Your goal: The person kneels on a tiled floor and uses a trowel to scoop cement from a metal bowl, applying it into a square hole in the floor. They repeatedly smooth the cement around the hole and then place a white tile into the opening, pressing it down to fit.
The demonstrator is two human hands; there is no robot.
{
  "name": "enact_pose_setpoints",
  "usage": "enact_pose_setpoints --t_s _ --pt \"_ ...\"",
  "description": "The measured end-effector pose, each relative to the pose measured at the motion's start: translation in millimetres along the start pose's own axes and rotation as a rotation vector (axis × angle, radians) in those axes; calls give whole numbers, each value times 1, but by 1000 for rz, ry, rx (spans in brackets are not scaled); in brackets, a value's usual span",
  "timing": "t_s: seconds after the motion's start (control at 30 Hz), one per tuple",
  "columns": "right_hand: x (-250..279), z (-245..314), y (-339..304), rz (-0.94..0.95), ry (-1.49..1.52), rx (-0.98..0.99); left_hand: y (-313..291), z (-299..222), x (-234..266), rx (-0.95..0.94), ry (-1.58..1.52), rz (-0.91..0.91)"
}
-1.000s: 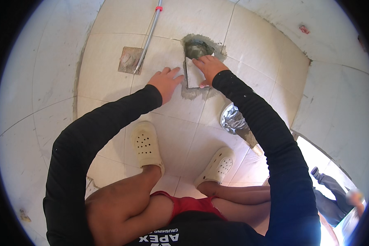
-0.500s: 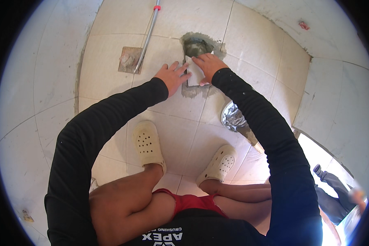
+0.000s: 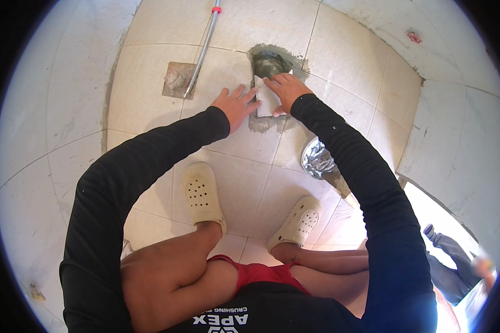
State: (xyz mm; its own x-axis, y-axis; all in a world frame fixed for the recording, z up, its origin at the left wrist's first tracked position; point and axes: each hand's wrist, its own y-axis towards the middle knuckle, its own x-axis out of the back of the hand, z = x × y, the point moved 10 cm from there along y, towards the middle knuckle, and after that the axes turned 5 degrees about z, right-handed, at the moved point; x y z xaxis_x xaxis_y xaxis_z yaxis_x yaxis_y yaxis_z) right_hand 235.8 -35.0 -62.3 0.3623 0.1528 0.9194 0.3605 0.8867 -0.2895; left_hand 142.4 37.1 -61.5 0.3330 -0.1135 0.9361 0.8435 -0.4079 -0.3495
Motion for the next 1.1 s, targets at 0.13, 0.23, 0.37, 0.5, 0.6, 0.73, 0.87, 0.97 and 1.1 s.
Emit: enact_pose_setpoints --t_s 0.13,0.23,0.37,0.5,0.6,0.73,0.87,0.97,1.1 --pt "-2 -2 0 1 29 7 -2 -2 -1 -6 9 -13" --pt "-4 -3 2 30 25 -9 2 -3 4 -18 37 -31" --pt "-3 -1 3 72 24 -30 12 -3 11 -23 45 17" --pt "5 6 1 50 37 -63 16 -2 16 -23 34 28" --pt "36 0 -25 -213 194 -117 14 3 22 -32 27 -54" --pt "74 -56 -138 -515 203 -357 15 26 26 -53 -195 -120" --pt "41 -111 -283 -333 176 -653 12 61 31 -17 -486 -147" --pt "-21 -133 -392 -23 350 -798 12 71 35 2 -499 -176" --pt "-122 -112 -497 387 507 -885 21 60 47 -78 -400 -337"
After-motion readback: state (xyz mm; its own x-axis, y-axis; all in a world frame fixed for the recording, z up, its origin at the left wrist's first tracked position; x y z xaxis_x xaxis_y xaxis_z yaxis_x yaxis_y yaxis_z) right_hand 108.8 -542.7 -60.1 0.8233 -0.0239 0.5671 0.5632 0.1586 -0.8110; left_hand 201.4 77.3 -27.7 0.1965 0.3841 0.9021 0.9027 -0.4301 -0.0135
